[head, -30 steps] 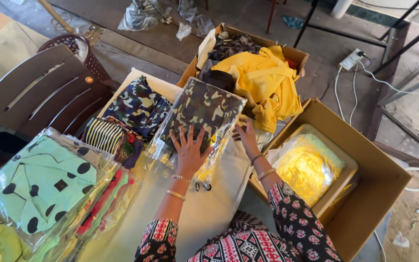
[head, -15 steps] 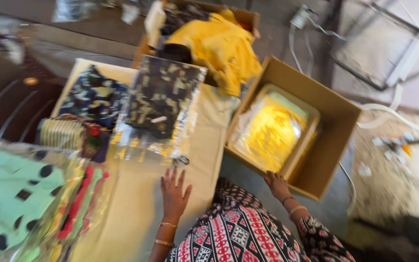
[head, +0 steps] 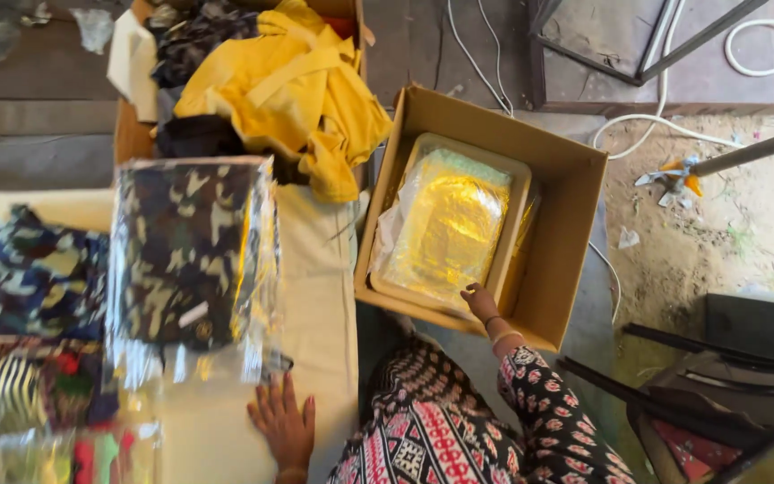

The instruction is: The person folds various clothing items, including camouflage shorts and beige shorts, on a table covered with a white cloth. They place the folded items into clear plastic bags and then put the packaged clothes into a cardboard box. The process is repeated for multiple items.

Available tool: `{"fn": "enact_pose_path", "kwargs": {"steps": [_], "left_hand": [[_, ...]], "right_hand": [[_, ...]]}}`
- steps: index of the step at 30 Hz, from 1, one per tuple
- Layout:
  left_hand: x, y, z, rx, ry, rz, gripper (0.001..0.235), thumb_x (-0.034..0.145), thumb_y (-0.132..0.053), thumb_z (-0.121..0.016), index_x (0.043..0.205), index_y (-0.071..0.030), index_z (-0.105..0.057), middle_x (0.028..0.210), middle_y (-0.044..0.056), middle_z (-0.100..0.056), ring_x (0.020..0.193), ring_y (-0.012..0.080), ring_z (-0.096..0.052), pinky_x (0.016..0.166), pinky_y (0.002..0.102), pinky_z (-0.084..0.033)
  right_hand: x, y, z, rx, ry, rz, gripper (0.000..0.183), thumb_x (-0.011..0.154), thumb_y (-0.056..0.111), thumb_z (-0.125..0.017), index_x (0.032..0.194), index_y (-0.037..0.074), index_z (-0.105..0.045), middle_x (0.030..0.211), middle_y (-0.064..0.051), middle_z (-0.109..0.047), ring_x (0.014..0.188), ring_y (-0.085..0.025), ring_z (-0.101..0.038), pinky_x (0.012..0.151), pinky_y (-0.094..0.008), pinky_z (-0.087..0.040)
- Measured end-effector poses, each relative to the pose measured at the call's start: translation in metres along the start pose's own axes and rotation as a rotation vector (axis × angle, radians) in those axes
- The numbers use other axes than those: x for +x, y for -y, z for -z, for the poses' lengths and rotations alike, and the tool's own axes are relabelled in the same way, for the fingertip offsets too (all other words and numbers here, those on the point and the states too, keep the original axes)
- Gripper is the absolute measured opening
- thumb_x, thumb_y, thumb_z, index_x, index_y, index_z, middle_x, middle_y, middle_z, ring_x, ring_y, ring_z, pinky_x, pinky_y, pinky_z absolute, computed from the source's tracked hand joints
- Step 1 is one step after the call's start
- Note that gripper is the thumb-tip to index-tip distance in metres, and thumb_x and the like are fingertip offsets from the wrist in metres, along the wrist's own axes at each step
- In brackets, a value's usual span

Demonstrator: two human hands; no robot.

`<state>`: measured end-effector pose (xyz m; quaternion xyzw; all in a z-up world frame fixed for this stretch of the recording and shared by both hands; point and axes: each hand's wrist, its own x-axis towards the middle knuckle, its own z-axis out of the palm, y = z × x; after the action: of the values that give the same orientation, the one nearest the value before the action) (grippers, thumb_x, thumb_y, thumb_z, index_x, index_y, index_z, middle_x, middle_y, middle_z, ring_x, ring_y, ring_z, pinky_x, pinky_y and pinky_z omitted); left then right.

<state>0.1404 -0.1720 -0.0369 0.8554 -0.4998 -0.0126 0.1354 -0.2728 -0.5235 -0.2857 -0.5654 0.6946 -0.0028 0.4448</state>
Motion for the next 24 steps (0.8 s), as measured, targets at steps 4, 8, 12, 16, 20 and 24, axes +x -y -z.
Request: {"fn": "enact_pose_path", "kwargs": {"steps": [4,8,12,16,20,24], "left_hand": [[-0.005,0.012,-0.027,0.053,0.028,0.005,0.069,0.091,-0.051,-0.053,0.150,-0.016,-0.049,0.158,0.015,-0.044,0.146,0.0447,-0.037,0.120,0.070,-0.022],[-0.017,0.035,-0.051,0.129,-0.115,-0.090,0.068,0.092,-0.057,-0.050,0.142,-0.012,-0.057,0.145,0.022,-0.055,0.130,0.0532,-0.049,0.111,0.070,-0.032],[-0.011,0.043,-0.064,0.133,-0.099,-0.134,0.068,0.094,-0.059,-0.049,0.138,-0.009,-0.060,0.140,0.027,-0.059,0.123,0.0571,-0.052,0.108,0.070,-0.035],[-0.009,0.047,-0.068,0.149,-0.054,-0.137,0.068,0.093,-0.059,-0.050,0.138,-0.009,-0.061,0.139,0.027,-0.059,0.122,0.0566,-0.052,0.108,0.070,-0.034],[-0.011,0.050,-0.063,0.156,-0.031,-0.142,0.068,0.092,-0.059,-0.051,0.137,-0.008,-0.062,0.138,0.028,-0.060,0.120,0.0562,-0.052,0.108,0.070,-0.034],[-0.012,0.049,-0.062,0.149,-0.047,-0.140,0.068,0.091,-0.058,-0.052,0.136,-0.008,-0.062,0.137,0.028,-0.060,0.119,0.0557,-0.052,0.107,0.069,-0.034]], "right_hand": [[0.050,-0.024,-0.025,-0.192,-0.099,0.021,0.055,0.089,0.044,-0.073,0.126,0.003,-0.066,0.114,-0.026,-0.072,0.110,-0.040,-0.068,0.096,-0.047,-0.054],[0.078,-0.026,-0.036,-0.130,-0.252,-0.149,0.064,0.088,0.046,-0.076,0.131,0.000,-0.061,0.128,-0.027,-0.066,0.119,-0.043,-0.062,0.101,-0.049,-0.049],[0.091,-0.013,-0.052,-0.046,-0.404,-0.424,0.073,0.074,0.044,-0.089,0.125,0.003,-0.056,0.133,-0.029,-0.054,0.121,-0.044,-0.056,0.100,-0.050,-0.046],[0.101,-0.005,-0.058,0.118,-0.452,-0.408,0.083,0.070,0.039,-0.092,0.127,-0.001,-0.047,0.126,-0.028,-0.056,0.118,-0.044,-0.057,0.099,-0.048,-0.048],[0.126,-0.035,-0.072,0.237,-0.578,-0.235,0.041,0.084,0.026,-0.085,0.112,0.006,-0.062,0.104,-0.018,-0.070,0.097,-0.035,-0.070,0.088,-0.044,-0.054],[0.105,0.030,-0.027,0.584,-0.648,0.028,0.008,0.103,0.010,-0.057,0.107,0.006,-0.051,0.083,-0.007,-0.065,0.069,-0.018,-0.067,0.063,-0.030,-0.052]]}}
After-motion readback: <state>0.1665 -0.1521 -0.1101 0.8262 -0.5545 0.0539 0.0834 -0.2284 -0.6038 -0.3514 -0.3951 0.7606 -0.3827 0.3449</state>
